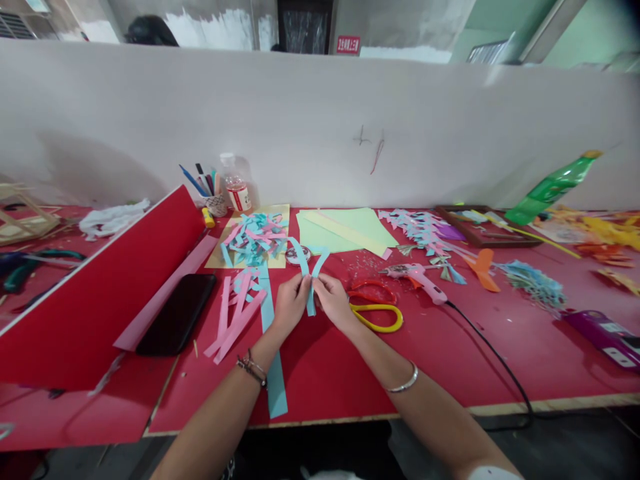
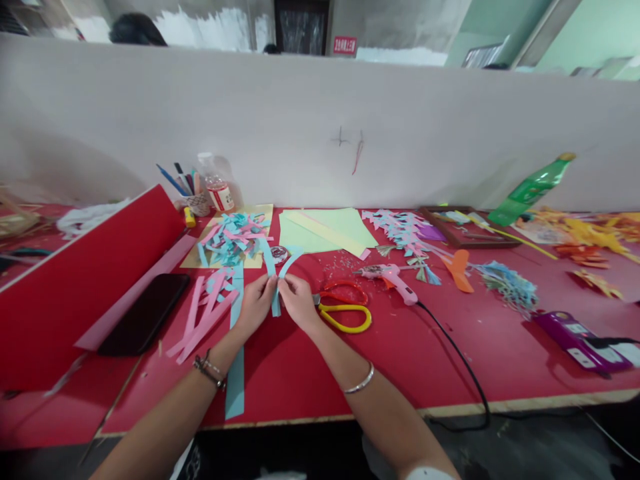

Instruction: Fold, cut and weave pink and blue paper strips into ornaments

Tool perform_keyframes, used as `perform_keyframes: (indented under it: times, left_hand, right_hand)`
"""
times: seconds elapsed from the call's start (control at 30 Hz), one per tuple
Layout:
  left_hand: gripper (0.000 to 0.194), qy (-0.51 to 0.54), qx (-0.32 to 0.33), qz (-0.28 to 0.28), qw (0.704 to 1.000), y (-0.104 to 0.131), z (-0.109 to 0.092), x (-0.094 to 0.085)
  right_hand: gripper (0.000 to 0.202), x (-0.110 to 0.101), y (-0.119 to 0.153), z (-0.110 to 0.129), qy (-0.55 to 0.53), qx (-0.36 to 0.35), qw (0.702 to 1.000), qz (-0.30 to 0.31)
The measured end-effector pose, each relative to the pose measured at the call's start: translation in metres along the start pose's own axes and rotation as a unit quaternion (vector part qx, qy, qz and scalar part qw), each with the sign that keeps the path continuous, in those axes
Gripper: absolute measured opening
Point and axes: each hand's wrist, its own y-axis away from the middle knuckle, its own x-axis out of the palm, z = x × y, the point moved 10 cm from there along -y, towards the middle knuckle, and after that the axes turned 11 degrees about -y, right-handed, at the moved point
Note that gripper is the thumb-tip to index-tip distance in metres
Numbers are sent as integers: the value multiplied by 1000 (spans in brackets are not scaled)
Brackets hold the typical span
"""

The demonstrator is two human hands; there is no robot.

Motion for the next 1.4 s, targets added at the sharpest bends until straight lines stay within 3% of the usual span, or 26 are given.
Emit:
perform_keyframes:
  times: [0.13,0.4,0.57,0.8,1.07,1.4]
  left_hand:
    - [33,11,-13,-12,1000,0,3,-2]
    - [30,18,1,39,999,0,-1,9]
    - [33,14,-6,22,1000,1,-1,5]
    - [35,25,-24,-13,999,2,2,-1]
    - [32,5,8,27,1000,1,-4,7]
    - [33,1,-16,-22,1000,3,2,-2]
  right_hand:
    - [28,0,0,-1,3,8,1000,0]
    - [30,-8,-2,0,-2,1,1000,-25]
    - [26,-1,0,0,6,8,1000,4]
    - [27,0,0,-2,5,14,1000,-2]
    - [31,-5,-1,0,-1,0,1000,-20]
    - [29,3,2,8,23,-22,999,12]
